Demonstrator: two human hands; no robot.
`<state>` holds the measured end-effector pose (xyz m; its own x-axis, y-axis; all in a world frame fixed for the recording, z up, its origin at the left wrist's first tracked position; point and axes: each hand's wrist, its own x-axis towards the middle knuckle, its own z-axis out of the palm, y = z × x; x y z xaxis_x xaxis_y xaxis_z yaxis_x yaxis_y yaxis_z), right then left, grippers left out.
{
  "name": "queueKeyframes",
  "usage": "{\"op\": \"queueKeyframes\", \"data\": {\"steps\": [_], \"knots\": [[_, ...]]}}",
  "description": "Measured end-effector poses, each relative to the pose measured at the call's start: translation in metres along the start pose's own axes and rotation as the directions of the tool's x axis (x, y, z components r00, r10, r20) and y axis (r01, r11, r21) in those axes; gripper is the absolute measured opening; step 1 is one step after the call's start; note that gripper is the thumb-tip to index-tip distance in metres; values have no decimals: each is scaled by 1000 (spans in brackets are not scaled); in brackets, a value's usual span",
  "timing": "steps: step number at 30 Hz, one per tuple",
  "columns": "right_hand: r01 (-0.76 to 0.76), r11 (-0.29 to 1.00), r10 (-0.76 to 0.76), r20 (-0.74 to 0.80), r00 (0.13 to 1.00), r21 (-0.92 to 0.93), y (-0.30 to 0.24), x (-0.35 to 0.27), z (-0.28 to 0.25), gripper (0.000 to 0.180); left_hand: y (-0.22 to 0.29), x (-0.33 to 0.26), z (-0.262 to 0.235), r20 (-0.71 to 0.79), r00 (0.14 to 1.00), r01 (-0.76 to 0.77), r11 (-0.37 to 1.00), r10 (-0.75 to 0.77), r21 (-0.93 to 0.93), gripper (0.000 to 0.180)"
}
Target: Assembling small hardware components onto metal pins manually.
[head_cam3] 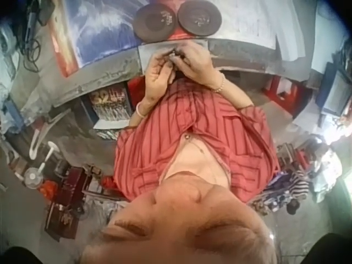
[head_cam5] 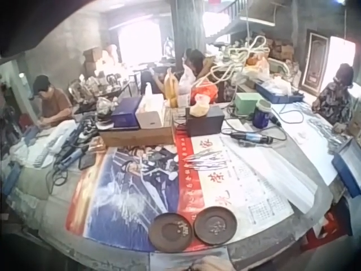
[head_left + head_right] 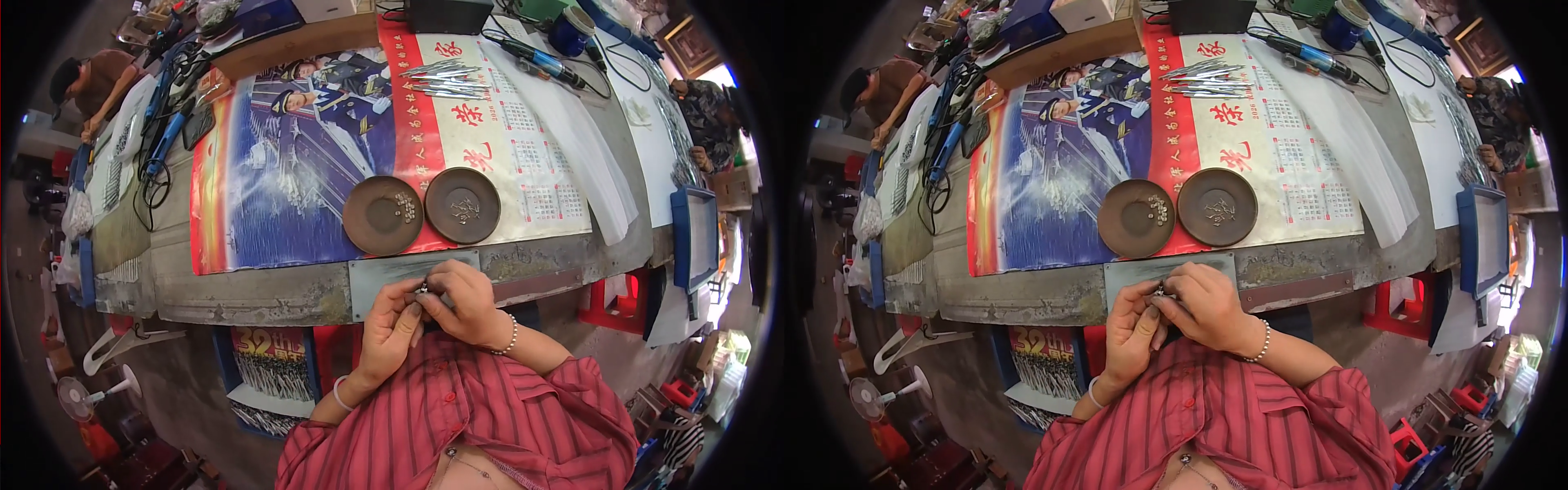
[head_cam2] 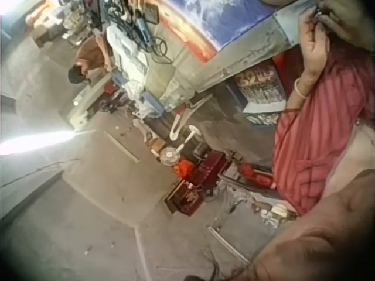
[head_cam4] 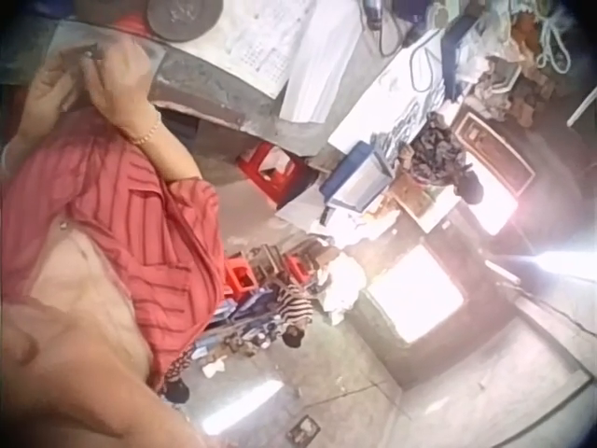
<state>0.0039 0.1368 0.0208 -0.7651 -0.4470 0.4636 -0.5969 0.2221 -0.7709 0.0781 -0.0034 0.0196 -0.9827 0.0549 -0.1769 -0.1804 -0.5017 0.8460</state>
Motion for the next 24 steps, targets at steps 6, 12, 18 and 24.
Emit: {"op": "queueKeyframes", "data": {"steps": [6, 12, 18, 24], "knots": [[-105, 986, 110, 29, 994, -133, -7, -11, 18, 17, -26, -5, 0, -110, 984, -138, 989, 142, 44, 28], [-389, 880, 346, 194, 918, 271, -7, 2, 6, 9, -30, -9, 7, -199, 936, -272, 955, 290, 114, 28], [-25, 961, 41, 53, 998, -276, -15, -2, 17, 10, -33, -7, 5, -202, 928, -268, 937, 314, 224, 27], [-412, 880, 379, 172, 909, 235, -13, -2, 9, 12, -37, -12, 8, -232, 934, -258, 961, 274, 94, 25]]}}
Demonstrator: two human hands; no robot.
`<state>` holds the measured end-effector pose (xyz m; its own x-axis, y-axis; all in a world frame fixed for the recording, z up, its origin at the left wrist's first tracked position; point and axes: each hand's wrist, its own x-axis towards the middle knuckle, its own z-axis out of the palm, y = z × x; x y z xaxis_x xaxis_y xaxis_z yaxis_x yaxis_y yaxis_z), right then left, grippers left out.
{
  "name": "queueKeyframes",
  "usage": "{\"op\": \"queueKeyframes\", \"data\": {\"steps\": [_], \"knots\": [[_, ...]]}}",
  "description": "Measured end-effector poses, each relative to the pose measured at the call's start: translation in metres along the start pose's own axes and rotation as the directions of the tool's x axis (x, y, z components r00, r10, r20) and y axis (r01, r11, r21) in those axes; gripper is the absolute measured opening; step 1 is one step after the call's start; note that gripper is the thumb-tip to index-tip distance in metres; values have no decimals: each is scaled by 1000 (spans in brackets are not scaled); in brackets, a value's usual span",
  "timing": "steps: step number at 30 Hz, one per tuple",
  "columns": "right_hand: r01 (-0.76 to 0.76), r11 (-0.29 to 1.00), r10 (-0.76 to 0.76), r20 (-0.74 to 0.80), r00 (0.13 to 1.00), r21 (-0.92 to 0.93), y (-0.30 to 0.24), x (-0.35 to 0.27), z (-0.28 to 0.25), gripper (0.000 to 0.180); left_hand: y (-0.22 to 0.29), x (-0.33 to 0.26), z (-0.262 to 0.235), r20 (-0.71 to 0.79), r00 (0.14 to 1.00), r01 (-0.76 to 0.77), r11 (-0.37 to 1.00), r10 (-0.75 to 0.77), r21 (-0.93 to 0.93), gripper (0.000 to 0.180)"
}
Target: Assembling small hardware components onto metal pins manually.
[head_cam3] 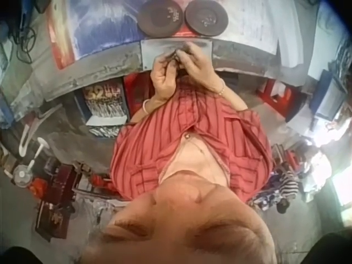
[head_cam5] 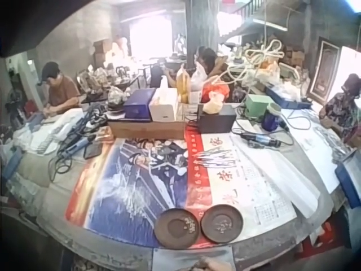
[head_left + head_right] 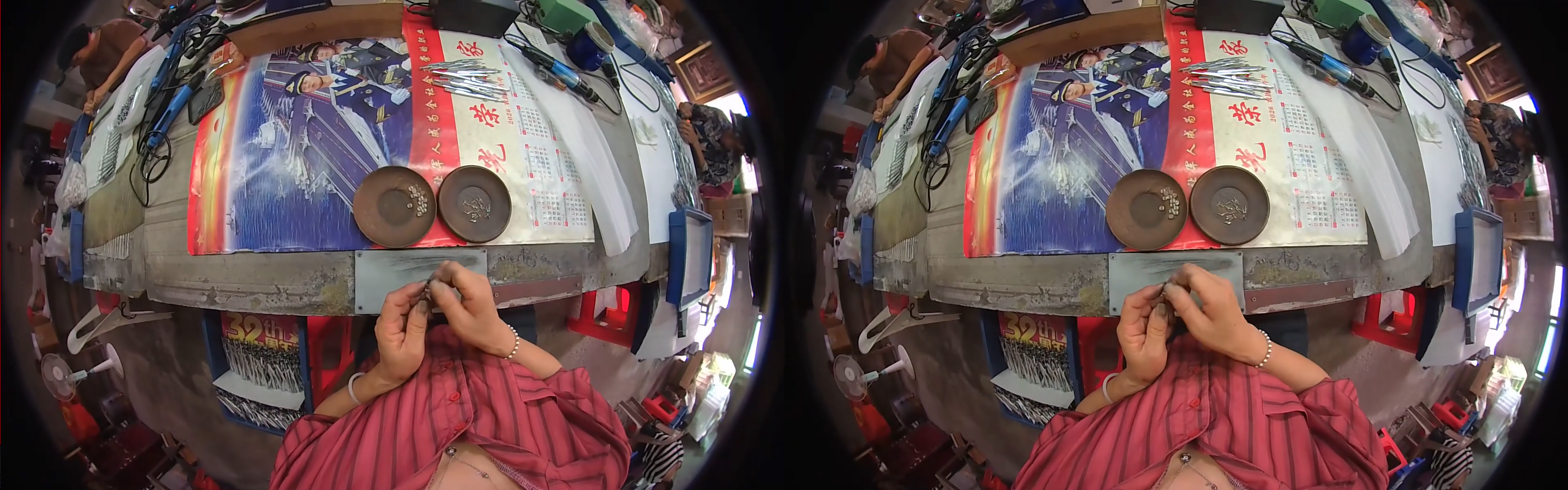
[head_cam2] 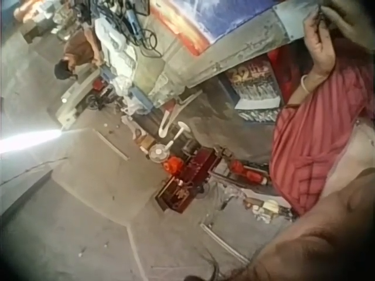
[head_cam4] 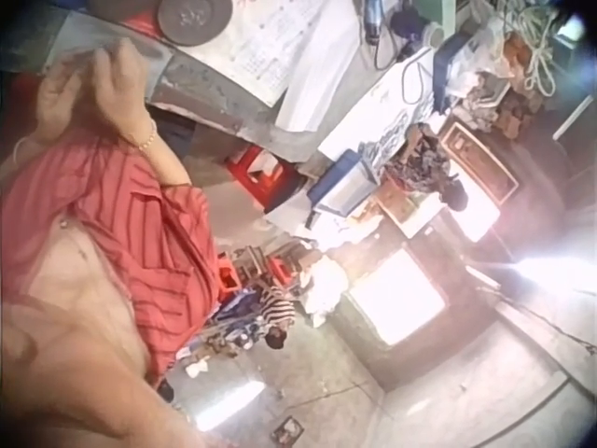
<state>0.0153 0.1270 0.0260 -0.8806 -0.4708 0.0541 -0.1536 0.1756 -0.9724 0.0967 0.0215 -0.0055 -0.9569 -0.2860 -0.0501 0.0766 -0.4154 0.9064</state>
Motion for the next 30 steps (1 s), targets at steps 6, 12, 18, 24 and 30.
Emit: {"op": "queueKeyframes", "data": {"steps": [6, 12, 18, 24, 30], "knots": [[376, 841, -437, -78, 896, -389, 7, -2, 5, 15, -1, 3, -1, 18, 999, -37, 994, 35, 99, 25], [-80, 991, 87, -61, 994, 105, -3, -10, 9, 11, 7, 1, 0, 43, 998, 42, 997, -39, -61, 28], [224, 972, -224, 6, 975, -71, 6, -18, 8, 10, 20, -10, -9, 48, 979, 202, 958, -196, -203, 37], [377, 823, -418, -2, 909, -425, 11, -39, 27, 17, 9, -34, -16, 47, 985, 174, 963, -168, -205, 40], [-21, 996, 12, 105, 994, 84, 13, -48, 22, 5, 3, -57, -24, 91, 982, 176, 972, -163, -154, 38]]}}
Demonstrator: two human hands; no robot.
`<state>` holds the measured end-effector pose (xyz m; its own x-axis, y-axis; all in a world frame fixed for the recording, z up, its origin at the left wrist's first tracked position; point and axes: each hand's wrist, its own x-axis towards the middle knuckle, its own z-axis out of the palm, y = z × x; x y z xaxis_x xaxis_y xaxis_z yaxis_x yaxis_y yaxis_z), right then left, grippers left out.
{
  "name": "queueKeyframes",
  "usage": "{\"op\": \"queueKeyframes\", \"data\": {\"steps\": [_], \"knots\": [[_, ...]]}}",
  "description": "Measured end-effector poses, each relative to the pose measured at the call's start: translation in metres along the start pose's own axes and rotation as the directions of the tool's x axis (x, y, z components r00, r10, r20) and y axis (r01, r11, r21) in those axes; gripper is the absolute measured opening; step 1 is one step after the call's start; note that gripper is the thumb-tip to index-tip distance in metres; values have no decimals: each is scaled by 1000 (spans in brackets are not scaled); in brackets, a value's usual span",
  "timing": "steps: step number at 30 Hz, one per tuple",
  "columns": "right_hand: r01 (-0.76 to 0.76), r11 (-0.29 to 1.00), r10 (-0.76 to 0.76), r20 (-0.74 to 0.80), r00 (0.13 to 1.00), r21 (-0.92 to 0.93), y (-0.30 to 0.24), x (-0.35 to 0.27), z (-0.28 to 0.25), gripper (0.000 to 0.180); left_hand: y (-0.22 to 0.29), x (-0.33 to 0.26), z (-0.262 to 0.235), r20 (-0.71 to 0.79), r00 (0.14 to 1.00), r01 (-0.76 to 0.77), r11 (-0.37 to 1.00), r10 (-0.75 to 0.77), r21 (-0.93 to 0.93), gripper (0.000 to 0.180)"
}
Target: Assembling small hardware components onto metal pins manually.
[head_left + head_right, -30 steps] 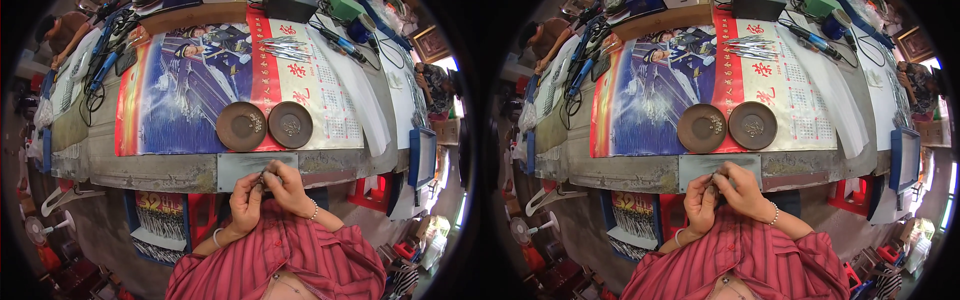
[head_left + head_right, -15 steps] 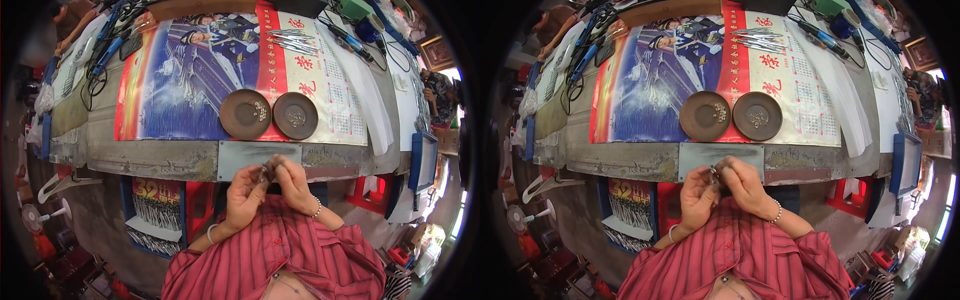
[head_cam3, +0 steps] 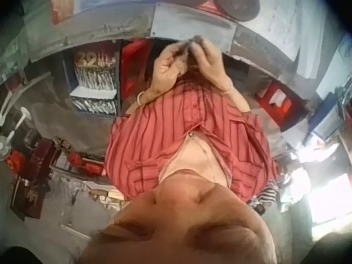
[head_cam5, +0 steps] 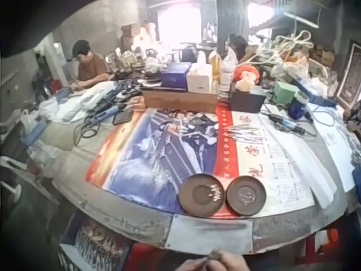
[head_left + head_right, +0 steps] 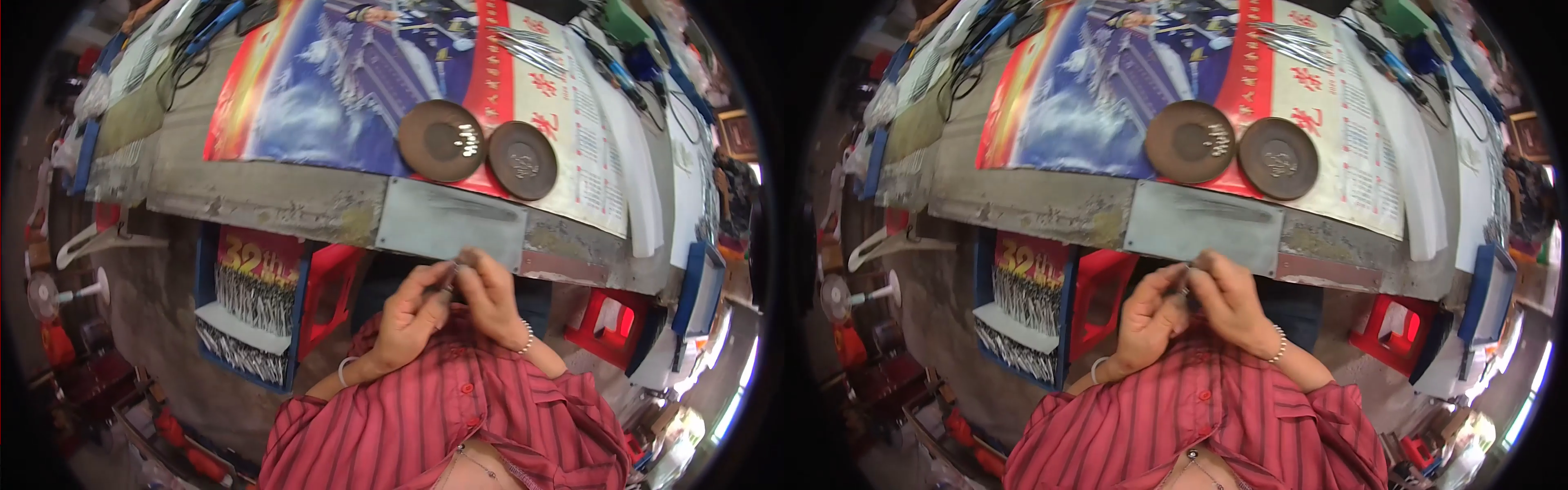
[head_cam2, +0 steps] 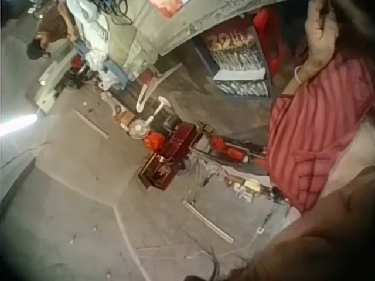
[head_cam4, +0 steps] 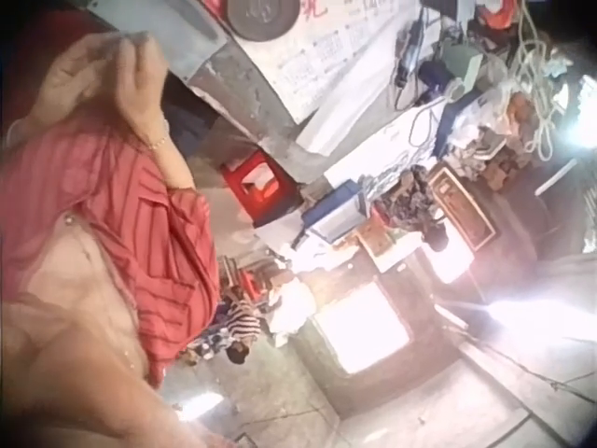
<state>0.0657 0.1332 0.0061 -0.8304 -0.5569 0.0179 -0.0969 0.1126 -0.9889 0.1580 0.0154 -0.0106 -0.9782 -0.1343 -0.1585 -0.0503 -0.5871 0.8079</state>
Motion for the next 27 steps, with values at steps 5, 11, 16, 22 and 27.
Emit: {"op": "queueKeyframes", "data": {"steps": [5, 11, 16, 22, 27], "knots": [[359, 915, -352, 68, 933, -187, 11, -6, -1, 4, -1, -10, -9, 85, 996, -15, 986, 1, 167, 41], [-330, 941, 289, 334, 897, 73, 25, -17, 4, 18, -3, -23, -34, 25, 955, 287, 944, -295, 165, 45], [-747, 628, 600, 474, 644, 220, 73, -31, -6, 24, -13, -28, -61, 68, 895, 444, 896, -441, -35, 50], [-747, 656, 585, 552, 594, 110, 87, -35, -4, 30, -62, -30, -91, -117, 937, 290, 920, -329, -263, 20], [98, 843, 118, 358, 926, -530, 56, -25, -6, 20, -49, -11, -78, -271, 962, 78, 925, 27, 371, 27]]}}
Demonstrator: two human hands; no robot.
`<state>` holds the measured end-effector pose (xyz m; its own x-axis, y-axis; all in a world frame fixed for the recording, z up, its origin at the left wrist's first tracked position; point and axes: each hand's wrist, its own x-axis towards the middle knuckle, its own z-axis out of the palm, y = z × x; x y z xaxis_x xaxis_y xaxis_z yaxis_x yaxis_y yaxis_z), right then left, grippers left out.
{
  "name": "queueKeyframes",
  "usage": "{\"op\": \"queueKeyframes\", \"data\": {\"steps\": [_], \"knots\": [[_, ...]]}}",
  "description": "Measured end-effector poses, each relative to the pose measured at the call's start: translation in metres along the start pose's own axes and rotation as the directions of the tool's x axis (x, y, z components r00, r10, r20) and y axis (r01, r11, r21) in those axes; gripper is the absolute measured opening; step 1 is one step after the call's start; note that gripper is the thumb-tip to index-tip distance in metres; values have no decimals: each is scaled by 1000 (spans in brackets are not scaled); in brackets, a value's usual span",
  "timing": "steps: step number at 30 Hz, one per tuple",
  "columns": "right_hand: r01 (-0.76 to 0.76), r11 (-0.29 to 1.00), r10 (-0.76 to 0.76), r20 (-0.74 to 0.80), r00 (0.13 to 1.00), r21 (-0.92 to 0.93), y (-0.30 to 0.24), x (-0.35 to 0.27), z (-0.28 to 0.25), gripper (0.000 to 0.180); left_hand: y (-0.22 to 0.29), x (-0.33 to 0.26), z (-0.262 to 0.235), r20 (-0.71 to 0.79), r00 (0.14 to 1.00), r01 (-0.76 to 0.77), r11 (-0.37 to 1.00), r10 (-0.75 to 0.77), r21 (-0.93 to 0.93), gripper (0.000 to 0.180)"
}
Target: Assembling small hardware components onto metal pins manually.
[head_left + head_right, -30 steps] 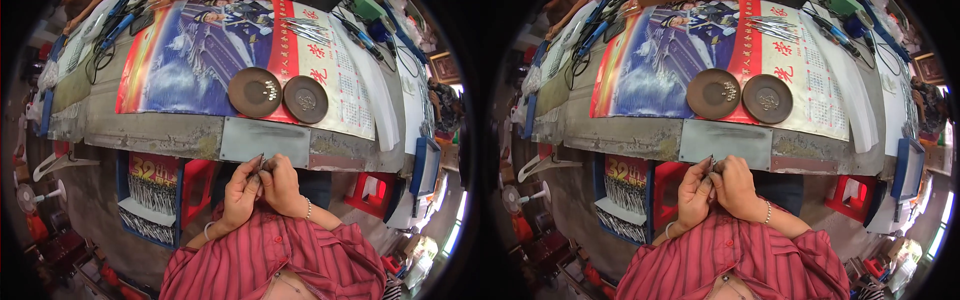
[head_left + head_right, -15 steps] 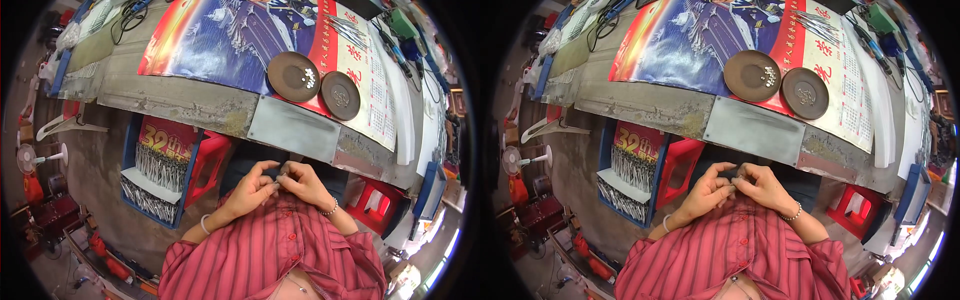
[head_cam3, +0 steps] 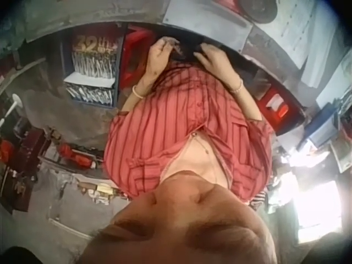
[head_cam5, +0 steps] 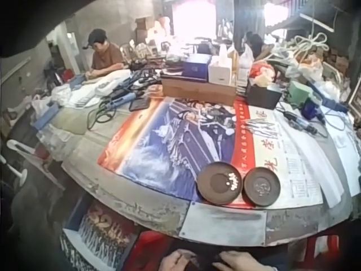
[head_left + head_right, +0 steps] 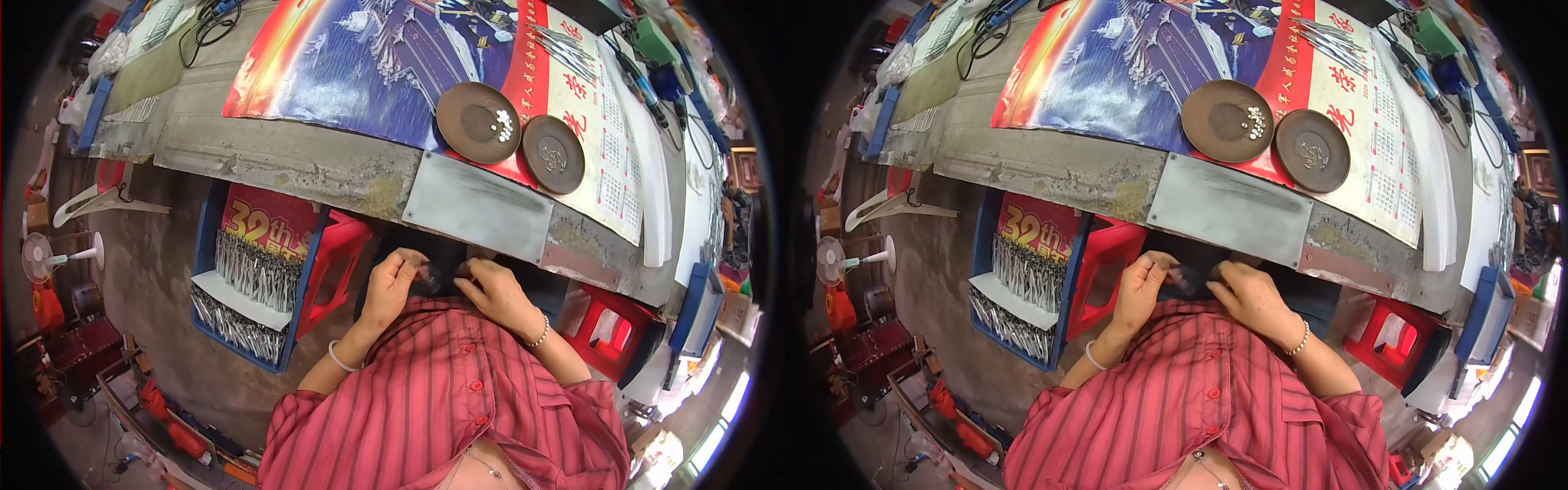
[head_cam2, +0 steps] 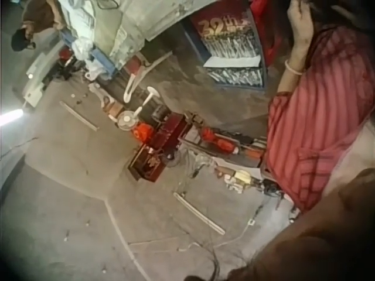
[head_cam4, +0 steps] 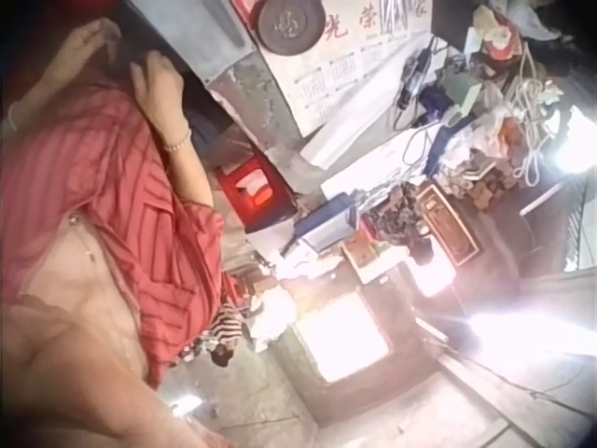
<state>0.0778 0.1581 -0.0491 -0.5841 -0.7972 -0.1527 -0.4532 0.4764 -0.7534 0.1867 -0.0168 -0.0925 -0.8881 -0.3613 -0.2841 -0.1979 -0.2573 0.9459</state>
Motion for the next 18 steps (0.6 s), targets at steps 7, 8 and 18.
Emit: {"op": "queueKeyframes", "data": {"steps": [7, 8, 18], "knots": [[123, 983, -115, 70, 991, -138, -13, 19, 5, 16, -2, 9, -17, 190, 942, 282, 959, -276, -7, 28], [100, 978, -79, 115, 990, -185, -14, 23, 7, 16, -4, 10, -19, 216, 915, 350, 937, -340, -10, 27], [186, 960, -126, 272, 954, -210, -28, 51, 22, 11, 0, 4, -21, 61, 957, 274, 954, -283, 120, 22]]}}
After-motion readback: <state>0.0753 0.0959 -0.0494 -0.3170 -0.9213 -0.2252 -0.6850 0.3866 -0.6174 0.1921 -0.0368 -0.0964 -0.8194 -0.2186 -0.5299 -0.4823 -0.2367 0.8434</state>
